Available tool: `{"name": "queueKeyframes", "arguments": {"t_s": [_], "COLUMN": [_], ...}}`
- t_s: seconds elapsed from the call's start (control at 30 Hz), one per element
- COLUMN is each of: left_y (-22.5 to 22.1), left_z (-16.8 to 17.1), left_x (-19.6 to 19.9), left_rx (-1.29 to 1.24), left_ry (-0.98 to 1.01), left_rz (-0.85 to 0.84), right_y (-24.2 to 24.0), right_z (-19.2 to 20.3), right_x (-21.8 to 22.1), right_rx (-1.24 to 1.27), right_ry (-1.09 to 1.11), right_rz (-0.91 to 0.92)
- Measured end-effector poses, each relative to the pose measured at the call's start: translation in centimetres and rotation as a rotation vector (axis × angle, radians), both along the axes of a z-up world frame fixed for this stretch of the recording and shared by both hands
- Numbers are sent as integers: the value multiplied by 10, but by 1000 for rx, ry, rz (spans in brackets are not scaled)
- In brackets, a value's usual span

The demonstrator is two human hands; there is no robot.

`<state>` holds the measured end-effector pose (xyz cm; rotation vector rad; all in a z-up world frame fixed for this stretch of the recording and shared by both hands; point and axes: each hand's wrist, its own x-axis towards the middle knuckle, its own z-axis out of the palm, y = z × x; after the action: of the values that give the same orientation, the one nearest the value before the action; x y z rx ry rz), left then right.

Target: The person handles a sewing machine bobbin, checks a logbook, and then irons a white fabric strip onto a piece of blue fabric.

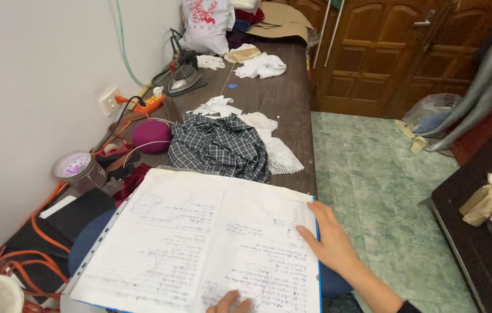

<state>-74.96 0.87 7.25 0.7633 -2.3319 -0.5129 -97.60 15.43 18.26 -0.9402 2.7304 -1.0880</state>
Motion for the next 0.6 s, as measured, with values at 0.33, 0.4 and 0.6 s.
{"name": "queueKeyframes", "arguments": {"t_s": [0.33,0.4,0.6], "left_y": [56,84,154], "left_z": [49,54,92], "left_x": [-88,-115,-161], "left_rx": [-380,-533,-478], "left_ry": [55,235,-217], "left_rz": [-155,-78,196], "right_y": [74,126,348], "right_z": [25,16,-11], "right_x": [-7,-35,-158], "right_rx": [-210,-212,-35], "right_ry": [-575,-556,-805], "right_rz": [-21,-39,-199]}}
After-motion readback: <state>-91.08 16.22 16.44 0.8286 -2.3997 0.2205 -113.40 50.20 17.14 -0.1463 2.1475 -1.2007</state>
